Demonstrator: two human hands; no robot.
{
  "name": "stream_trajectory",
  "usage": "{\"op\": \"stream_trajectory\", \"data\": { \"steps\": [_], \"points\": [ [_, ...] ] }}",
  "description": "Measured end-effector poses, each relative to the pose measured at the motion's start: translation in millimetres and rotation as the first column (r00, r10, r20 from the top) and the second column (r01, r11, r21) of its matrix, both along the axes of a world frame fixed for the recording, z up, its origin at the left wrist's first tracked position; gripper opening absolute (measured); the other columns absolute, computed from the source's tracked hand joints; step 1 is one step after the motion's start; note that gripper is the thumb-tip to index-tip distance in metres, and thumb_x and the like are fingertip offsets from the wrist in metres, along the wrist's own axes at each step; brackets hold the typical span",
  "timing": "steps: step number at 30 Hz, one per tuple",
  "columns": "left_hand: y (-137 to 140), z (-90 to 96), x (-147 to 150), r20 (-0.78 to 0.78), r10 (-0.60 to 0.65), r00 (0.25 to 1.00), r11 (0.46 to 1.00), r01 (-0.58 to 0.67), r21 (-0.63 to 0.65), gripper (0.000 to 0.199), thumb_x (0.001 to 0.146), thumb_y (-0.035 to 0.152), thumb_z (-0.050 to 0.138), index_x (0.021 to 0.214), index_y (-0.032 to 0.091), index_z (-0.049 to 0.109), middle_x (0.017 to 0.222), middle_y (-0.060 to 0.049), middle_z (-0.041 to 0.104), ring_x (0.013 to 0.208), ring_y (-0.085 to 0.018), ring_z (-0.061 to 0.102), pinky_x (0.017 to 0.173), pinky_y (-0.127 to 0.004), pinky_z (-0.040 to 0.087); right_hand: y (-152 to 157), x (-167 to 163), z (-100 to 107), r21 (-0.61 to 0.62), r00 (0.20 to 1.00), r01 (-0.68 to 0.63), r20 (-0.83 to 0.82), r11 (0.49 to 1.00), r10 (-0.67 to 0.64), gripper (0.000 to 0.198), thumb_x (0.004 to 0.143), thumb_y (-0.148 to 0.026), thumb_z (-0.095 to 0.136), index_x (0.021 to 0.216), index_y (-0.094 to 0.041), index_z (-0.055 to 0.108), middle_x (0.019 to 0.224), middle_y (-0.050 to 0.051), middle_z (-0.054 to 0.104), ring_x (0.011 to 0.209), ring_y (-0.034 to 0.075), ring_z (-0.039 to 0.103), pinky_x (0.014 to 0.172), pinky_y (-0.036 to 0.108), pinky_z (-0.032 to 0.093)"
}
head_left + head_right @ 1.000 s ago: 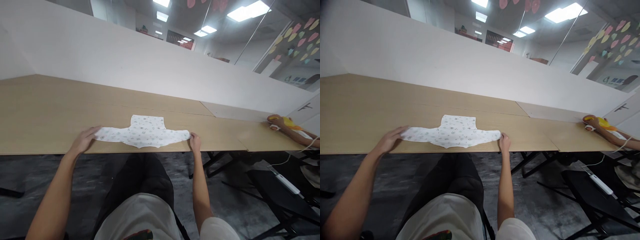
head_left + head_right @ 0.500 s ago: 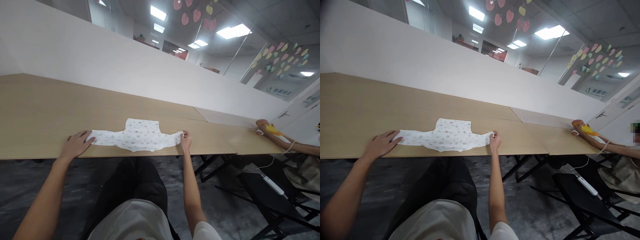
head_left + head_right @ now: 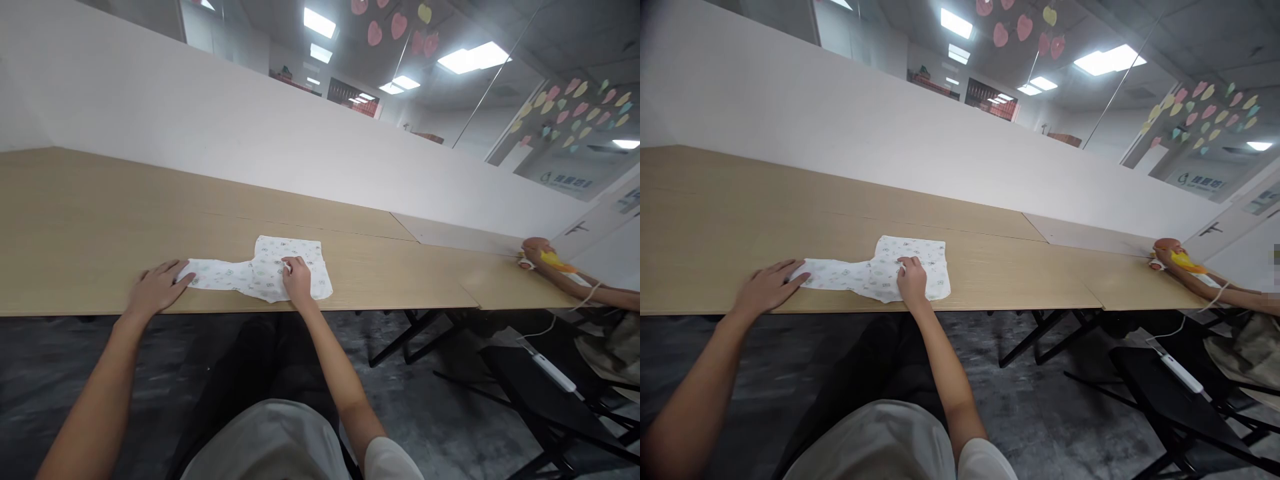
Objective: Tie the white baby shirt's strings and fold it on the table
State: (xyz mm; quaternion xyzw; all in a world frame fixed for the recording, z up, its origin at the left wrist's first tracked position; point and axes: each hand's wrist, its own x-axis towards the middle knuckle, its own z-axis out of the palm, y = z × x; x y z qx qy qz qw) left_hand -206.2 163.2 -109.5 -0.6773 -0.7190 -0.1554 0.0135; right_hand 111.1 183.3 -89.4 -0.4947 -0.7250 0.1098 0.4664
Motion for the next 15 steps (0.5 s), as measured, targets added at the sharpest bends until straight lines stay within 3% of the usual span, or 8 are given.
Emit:
{"op": "stream_trajectory", "data": {
  "steps": [4, 9, 13, 15],
  "points": [
    [-1, 4.4, 3, 0.021, 0.019, 1.000, 0.999, -0.019, -0.040, 0.067, 0.091, 0.052, 0.024, 0.141, 0.011, 0.042, 0.146, -0.016, 0.042, 0.132, -0.032, 0.038, 0.109, -0.050, 0.025, -1, -9, -10, 0.031, 0.999, -0.032, 0.029, 0.999, 0.031, 0.035, 0.079, -0.004, 0.045, 0.101, -0.024, 0.064, 0.095, 0.004, 0.059, 0.086, 0.018, 0.059, 0.080, 0.030, 0.049],
    [-5, 9.6, 6, 0.096, 0.017, 0.995, 0.999, -0.014, -0.031, 0.076, 0.085, 0.057, 0.024, 0.140, 0.006, 0.041, 0.145, -0.017, 0.042, 0.133, -0.033, 0.036, 0.110, -0.051, 0.023, -4, -12, -11, -0.029, 0.990, -0.060, 0.128, 0.998, 0.063, 0.034, 0.079, -0.003, 0.046, 0.102, -0.021, 0.063, 0.103, 0.006, 0.060, 0.086, 0.018, 0.060, 0.081, 0.030, 0.049],
    [-11, 14.9, 7, 0.210, -0.038, 0.977, 0.999, 0.030, 0.039, 0.072, 0.076, 0.063, 0.035, 0.136, 0.024, 0.047, 0.134, -0.007, 0.055, 0.129, -0.035, 0.040, 0.106, -0.056, 0.026, -9, -11, -14, -0.081, 0.967, -0.106, 0.222, 0.991, 0.122, 0.030, 0.080, -0.008, 0.053, 0.104, -0.022, 0.064, 0.098, 0.005, 0.063, 0.086, 0.019, 0.061, 0.079, 0.030, 0.049],
    [-12, 17.8, 7, 0.241, -0.042, 0.970, 0.999, 0.032, 0.043, 0.068, 0.075, 0.064, 0.038, 0.130, 0.027, 0.051, 0.126, -0.005, 0.061, 0.125, -0.036, 0.044, 0.102, -0.057, 0.030, -13, -8, -15, -0.080, 0.958, -0.151, 0.234, 0.985, 0.166, 0.030, 0.081, -0.013, 0.058, 0.108, -0.023, 0.064, 0.100, 0.005, 0.064, 0.086, 0.020, 0.062, 0.079, 0.031, 0.050]
  ]
}}
